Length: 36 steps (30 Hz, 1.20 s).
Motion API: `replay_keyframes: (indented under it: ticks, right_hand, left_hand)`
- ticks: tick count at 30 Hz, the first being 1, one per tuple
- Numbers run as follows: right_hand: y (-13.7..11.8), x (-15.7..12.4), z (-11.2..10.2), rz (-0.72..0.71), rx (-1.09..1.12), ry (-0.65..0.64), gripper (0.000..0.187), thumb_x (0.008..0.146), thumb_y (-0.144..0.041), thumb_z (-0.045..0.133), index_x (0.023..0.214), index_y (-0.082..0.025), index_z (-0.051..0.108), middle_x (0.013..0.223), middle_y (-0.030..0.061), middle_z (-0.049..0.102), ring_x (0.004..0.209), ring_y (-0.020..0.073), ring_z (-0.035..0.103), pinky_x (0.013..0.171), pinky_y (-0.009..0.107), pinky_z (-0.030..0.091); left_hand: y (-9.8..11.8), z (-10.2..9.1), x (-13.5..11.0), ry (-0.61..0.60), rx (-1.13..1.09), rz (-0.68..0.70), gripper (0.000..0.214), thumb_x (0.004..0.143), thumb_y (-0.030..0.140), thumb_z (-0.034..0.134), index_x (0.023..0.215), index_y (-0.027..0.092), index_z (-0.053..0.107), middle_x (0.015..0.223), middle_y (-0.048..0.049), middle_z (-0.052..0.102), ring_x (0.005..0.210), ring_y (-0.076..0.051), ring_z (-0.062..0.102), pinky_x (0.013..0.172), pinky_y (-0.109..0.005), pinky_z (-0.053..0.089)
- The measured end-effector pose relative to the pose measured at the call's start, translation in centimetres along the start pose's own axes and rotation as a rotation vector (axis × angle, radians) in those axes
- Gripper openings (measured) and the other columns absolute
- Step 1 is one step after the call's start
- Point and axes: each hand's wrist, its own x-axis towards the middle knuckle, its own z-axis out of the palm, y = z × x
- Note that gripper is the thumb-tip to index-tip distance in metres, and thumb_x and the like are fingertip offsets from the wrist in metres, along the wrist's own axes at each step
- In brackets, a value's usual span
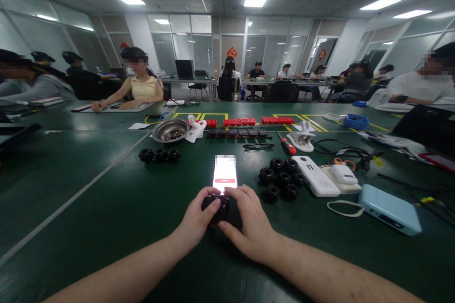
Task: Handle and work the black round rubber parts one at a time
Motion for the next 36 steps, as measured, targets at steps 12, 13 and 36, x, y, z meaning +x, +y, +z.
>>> replay_keyframes:
  ticks: [12, 13, 36]
  right_hand:
    - [-0.07, -0.03, -0.07, -0.105, -0.006, -0.003, 0.049, 0.072, -0.019, 0.056, 0.117, -0.018, 0.038, 0.109, 0.0076, 0.053, 0.102, 0.0234, 0.044, 0.095, 0.046, 0.029]
    - [-0.06, -0.04, -0.07, -0.054, -0.011, 0.005, 0.050, 0.071, -0.023, 0.059, 0.117, -0.018, 0.039, 0.108, 0.0083, 0.053, 0.102, 0.0246, 0.043, 0.093, 0.046, 0.031]
    - [0.03, 0.29, -0.13, -0.073, -0.069, -0.055, 0.041, 0.075, -0.021, 0.057, 0.115, -0.020, 0.047, 0.103, 0.0062, 0.057, 0.096, 0.0236, 0.046, 0.089, 0.044, 0.034]
  left_hand:
    - [0.01, 0.13, 0.11, -0.002, -0.026, -0.062, 0.034, 0.072, 0.049, 0.049, 0.087, 0.019, 0.046, 0.073, 0.0014, 0.051, 0.055, -0.013, 0.052, 0.045, -0.023, 0.041]
    - [0.01, 0.07, 0.03, 0.008, -0.026, -0.031, 0.032, 0.072, 0.046, 0.050, 0.088, 0.019, 0.046, 0.076, 0.0009, 0.051, 0.059, -0.014, 0.053, 0.047, -0.022, 0.041]
    - [0.39, 0.26, 0.10, 0.017, -0.018, -0.089, 0.036, 0.072, 0.052, 0.046, 0.084, 0.018, 0.050, 0.072, 0.0006, 0.052, 0.060, -0.016, 0.052, 0.048, -0.025, 0.042]
